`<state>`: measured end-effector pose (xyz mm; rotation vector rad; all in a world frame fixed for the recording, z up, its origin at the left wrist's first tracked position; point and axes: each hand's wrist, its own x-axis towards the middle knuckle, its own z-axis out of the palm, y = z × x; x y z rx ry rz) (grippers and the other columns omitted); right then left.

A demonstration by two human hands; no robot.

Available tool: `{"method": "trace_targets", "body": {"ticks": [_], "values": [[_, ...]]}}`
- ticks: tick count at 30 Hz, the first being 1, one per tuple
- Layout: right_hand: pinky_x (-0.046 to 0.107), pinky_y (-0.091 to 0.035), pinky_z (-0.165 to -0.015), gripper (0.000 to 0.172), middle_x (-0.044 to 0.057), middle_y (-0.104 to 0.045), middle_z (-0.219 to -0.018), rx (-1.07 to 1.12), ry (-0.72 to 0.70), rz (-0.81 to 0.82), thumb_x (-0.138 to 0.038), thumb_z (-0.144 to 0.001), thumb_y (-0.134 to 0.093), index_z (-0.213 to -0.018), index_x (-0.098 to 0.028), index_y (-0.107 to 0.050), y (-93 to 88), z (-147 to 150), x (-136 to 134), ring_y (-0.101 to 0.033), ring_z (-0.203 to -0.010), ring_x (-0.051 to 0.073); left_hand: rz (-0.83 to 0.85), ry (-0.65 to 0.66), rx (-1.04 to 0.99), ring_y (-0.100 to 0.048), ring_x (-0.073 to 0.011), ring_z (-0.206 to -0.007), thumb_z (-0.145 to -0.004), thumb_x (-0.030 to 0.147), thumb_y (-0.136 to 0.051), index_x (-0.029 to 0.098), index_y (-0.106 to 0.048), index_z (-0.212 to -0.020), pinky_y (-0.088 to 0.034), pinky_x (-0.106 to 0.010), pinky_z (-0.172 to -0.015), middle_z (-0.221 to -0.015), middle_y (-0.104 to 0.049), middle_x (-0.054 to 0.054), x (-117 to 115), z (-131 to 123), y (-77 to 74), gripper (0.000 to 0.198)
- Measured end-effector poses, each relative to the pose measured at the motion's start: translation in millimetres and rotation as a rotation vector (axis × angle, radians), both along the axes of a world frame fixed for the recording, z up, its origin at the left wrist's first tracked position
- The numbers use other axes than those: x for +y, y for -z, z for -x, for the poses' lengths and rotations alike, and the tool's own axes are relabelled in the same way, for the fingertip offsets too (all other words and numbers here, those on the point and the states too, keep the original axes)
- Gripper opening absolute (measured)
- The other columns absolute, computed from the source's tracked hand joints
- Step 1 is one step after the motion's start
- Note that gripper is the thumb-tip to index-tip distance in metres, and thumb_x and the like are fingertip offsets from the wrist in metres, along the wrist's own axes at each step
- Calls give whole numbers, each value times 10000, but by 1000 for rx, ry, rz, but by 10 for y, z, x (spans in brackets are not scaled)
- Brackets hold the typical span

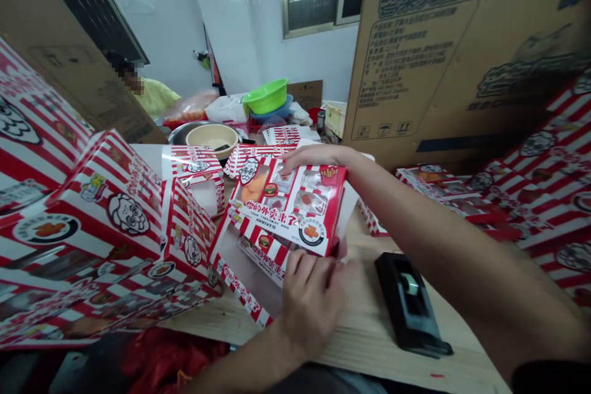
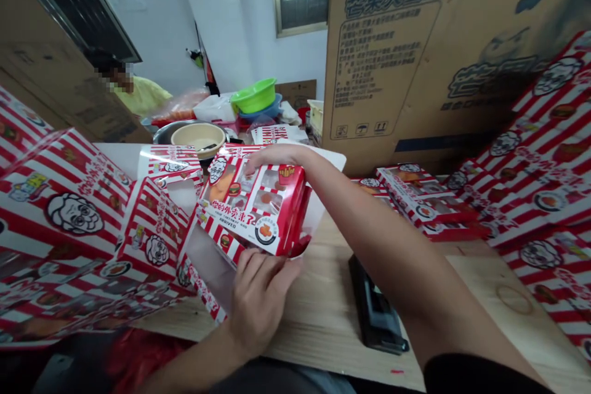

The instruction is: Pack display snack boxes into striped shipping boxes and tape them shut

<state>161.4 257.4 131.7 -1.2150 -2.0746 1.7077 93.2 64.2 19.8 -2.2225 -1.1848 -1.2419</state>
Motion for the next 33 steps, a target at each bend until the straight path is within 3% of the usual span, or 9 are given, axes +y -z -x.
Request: {"method": "trace_targets", "body": {"ticks": [4,7,10,15,18,20,24,26,33], "values": [[271,-447,-808,343,-8,-663,-984,-158,-219,-393,-208,-635,-640,-978,-199,-652,-131,271,-217,-575,-958,214,-63,-16,-137,-513,-135,-672,-825,38,-423,199,-532,-972,-394,-304,-682,-779,-624,-29,9,-51,383,243],[303,-448,-763,481,20,-646,-1026,-259,-354,-564,-220,-634,-615,-1115,-218,-594,-16,402,-451,-584,-914,233,134,-39,-102,-569,-158,-822,-824,25,-361,185,-503,-1080,-411,-368,-806,-938,-641,-71,-67,-90,667,334],[380,-419,-793,522,71,-586,-1129,-320,-309,-731,-282,-670,-571,-1190,-265,-533,174,409,-654,-554,-969,281,307,4,-39,-592,-168,-854,-815,19,-329,153,-406,-1207,-416,-424,-868,-977,-653,-80,-170,-49,805,421],[482,-371,-837,558,125,-465,-1254,-364,-249,-761,-322,-699,-514,-1254,-304,-458,307,293,-710,-483,-1075,343,286,74,-23,-609,-168,-782,-815,48,-379,126,-419,-1190,-495,-349,-782,-841,-665,-73,-212,250,669,385],[495,-356,-857,572,132,-445,-1276,-369,-266,-749,-334,-688,-528,-1255,-293,-462,320,240,-646,-467,-1096,350,305,53,-7,-603,-155,-735,-837,100,-416,134,-467,-1155,-510,-271,-667,-827,-654,-69,-159,461,571,324],[506,-341,-872,578,132,-433,-1291,-359,-231,-755,-347,-689,-527,-1259,-283,-460,339,228,-618,-455,-1108,352,319,11,51,-596,-164,-755,-840,120,-428,145,-509,-1113,-510,-293,-671,-869,-649,-70,-127,529,571,286],[528,-321,-884,601,135,-436,-1287,-370,-169,-733,-363,-671,-542,-1261,-279,-460,377,259,-604,-443,-1116,361,275,-21,93,-561,-201,-892,-821,128,-471,163,-557,-1025,-453,-433,-858,-933,-628,-58,-107,419,678,225],[527,-325,-878,611,135,-445,-1277,-381,-162,-727,-373,-664,-550,-1262,-286,-458,387,281,-597,-448,-1109,360,270,-61,34,-533,-209,-956,-821,133,-479,149,-544,-1021,-431,-440,-889,-971,-598,-81,-98,302,727,212],[516,-328,-884,660,144,-435,-1295,-376,-142,-719,-378,-659,-551,-1294,-256,-421,365,278,-564,-426,-1136,351,363,-268,-1,-502,-203,-690,-765,217,-604,138,-516,-814,-436,-356,-638,-713,-573,-47,25,90,743,129]]}}
